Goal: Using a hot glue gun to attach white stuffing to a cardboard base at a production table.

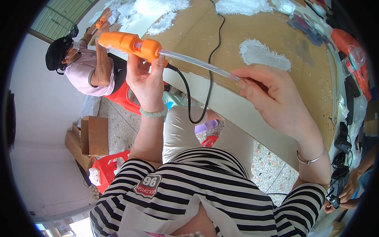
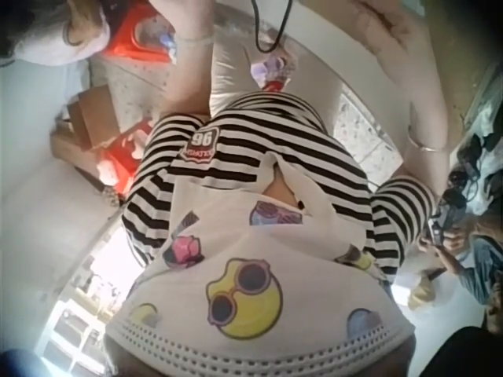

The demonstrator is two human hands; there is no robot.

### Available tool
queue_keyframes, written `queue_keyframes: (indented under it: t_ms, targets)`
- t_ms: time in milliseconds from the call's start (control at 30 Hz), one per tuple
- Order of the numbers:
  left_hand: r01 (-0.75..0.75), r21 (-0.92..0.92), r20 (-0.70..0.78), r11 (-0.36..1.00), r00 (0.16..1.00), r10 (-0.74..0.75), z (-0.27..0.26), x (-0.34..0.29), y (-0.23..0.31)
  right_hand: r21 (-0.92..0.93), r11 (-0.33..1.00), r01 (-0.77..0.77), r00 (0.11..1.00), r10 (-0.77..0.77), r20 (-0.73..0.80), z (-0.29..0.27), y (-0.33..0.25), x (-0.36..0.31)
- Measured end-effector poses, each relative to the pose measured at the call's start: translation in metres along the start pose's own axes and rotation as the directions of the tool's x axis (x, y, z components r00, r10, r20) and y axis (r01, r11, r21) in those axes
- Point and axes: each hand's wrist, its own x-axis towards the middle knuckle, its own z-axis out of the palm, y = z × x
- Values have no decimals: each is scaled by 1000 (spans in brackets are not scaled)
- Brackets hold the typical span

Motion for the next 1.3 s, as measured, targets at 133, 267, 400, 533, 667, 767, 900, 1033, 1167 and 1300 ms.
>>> queue_keyframes:
  t_ms: [133,267,400,533,667,767,900,1033,1167,1300]
  targets:
    - [-51,51,-7,997,999,52,2,2,8,281,919,-278,961,261,96,1,-7,1]
    - [-7,15,-6,1000,1000,7,8,-2,10,-88,996,18,996,-26,-88,9,-1,-1]
    - [122,-156,-3,980,992,-124,24,-11,22,-534,820,207,933,-330,-146,15,-4,1]
    - [142,-165,43,976,990,-137,27,-13,32,-553,811,193,927,-336,-168,16,-11,-4]
    - [173,-142,61,975,984,-166,25,-13,34,-42,999,-8,999,6,-43,12,-13,-5]
    - [150,-129,32,980,989,-147,22,-12,31,333,872,-359,927,292,234,8,-21,-1]
    - [37,-64,18,997,999,-35,17,-12,28,542,668,-509,858,342,384,14,-12,-2]
    - [14,-69,16,998,1000,-13,12,-7,24,573,678,-461,877,246,413,17,-12,-4]
    - [-42,-17,34,999,999,42,14,-12,21,222,962,-161,986,145,88,22,-17,-3]
    - [-238,142,144,961,965,218,28,-19,33,-10,996,92,994,-92,-62,24,-2,-5]
